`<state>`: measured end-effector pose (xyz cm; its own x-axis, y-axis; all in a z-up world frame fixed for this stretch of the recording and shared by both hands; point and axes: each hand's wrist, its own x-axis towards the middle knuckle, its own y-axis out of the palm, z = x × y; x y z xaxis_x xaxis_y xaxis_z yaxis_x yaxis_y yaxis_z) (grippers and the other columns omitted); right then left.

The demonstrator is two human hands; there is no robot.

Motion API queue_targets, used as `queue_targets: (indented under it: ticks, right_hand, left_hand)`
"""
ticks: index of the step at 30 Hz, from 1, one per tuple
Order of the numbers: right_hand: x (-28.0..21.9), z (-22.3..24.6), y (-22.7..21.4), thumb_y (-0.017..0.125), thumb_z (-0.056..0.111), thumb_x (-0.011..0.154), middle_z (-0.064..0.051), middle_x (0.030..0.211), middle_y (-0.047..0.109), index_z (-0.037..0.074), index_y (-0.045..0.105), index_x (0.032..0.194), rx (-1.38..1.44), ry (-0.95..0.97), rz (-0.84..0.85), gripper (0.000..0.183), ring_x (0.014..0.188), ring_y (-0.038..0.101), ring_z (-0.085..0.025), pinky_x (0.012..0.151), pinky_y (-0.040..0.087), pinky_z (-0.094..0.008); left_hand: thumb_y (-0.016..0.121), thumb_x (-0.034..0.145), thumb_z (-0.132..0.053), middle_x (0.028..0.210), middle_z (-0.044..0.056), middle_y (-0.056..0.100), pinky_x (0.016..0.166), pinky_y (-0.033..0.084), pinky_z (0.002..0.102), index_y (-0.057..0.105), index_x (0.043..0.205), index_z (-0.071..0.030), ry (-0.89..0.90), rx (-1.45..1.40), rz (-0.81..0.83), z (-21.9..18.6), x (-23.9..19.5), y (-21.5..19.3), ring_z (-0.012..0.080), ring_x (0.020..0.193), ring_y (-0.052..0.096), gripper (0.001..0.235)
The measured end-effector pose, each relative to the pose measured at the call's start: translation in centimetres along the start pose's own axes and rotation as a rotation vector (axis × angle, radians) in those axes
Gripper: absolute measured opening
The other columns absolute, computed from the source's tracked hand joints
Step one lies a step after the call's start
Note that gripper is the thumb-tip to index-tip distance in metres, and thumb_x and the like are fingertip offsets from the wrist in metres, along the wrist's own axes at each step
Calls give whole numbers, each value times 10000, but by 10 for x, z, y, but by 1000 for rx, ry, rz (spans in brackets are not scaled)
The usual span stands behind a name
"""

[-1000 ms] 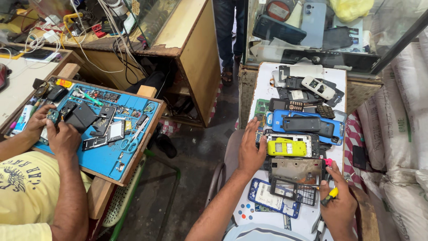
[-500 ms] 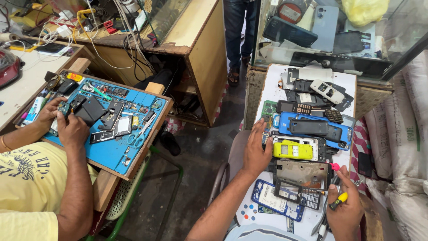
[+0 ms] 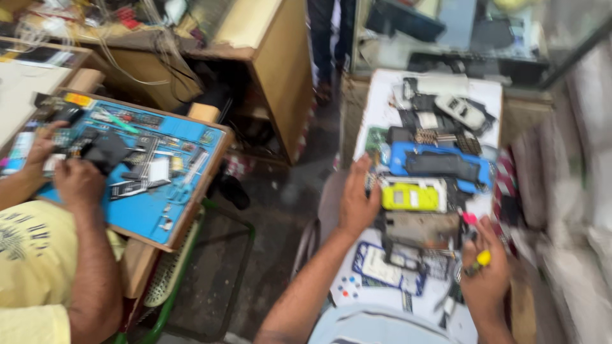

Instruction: The person disassembles a mobile phone using a screwdriver and a prying tool, removes the back cover and internal components, and places them on the workbench. The person then handles another phone and continues to manipulate its parts.

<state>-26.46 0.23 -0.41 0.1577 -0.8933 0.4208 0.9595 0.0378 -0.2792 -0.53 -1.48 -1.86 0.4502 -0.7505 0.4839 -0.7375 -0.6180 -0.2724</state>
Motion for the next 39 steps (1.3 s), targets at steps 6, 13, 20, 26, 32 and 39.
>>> queue_targets:
  ticks: [6, 13, 20, 26, 32, 39]
  right_hand:
    - [0, 2, -6, 469, -57, 1043, -234, 1585, 453, -78, 477, 1392, -22, 27, -4, 350, 1494, 438, -279, 1251, 348, -369]
    - [-5, -2, -15, 478, -18, 1067, -266, 1528, 507, -82, 501, 1370, 12, 28, -13, 310, 1468, 479, -305, 1244, 384, -400]
    - [-10, -1, -22, 487, 16, 1083, -261, 1486, 550, -75, 514, 1334, 109, 84, -65, 268, 1418, 542, -303, 1230, 420, -396]
    - [-1, 11, -26, 488, 35, 1094, -231, 1424, 605, -75, 534, 1318, 57, 75, -65, 253, 1357, 601, -290, 1194, 474, -382]
    - [9, 20, -36, 498, 49, 1091, -223, 1381, 646, -80, 546, 1291, -29, 112, -61, 243, 1301, 638, -279, 1132, 505, -382]
    - [40, 19, -51, 521, 73, 1131, -209, 1435, 620, -56, 521, 1348, 4, -13, -90, 252, 1321, 646, -271, 1166, 514, -391]
  left_hand:
    - [606, 973, -35, 1526, 200, 539, 1213, 389, 434, 514, 1444, 6, 23, -33, -16, 1, 4, -2, 382, 1442, 507, 481]
    - [602, 1008, -25, 1495, 178, 587, 1202, 410, 393, 556, 1420, 15, -42, -81, -16, -7, 6, -10, 322, 1418, 550, 416]
    - [566, 989, 48, 1501, 196, 573, 1193, 430, 389, 550, 1416, 34, -82, -199, -21, -15, 8, -13, 285, 1412, 555, 428]
    - [581, 991, 62, 1468, 176, 585, 1154, 470, 406, 606, 1344, 29, -25, -109, 29, -30, 9, -22, 308, 1379, 567, 356]
    - [647, 978, 37, 1439, 150, 615, 1143, 453, 443, 647, 1296, 13, 81, 65, 44, -36, 12, -25, 337, 1358, 567, 319]
    - [697, 935, 7, 1518, 164, 551, 1206, 395, 505, 678, 1284, -19, 113, 147, 71, -34, 17, -26, 397, 1470, 459, 350]
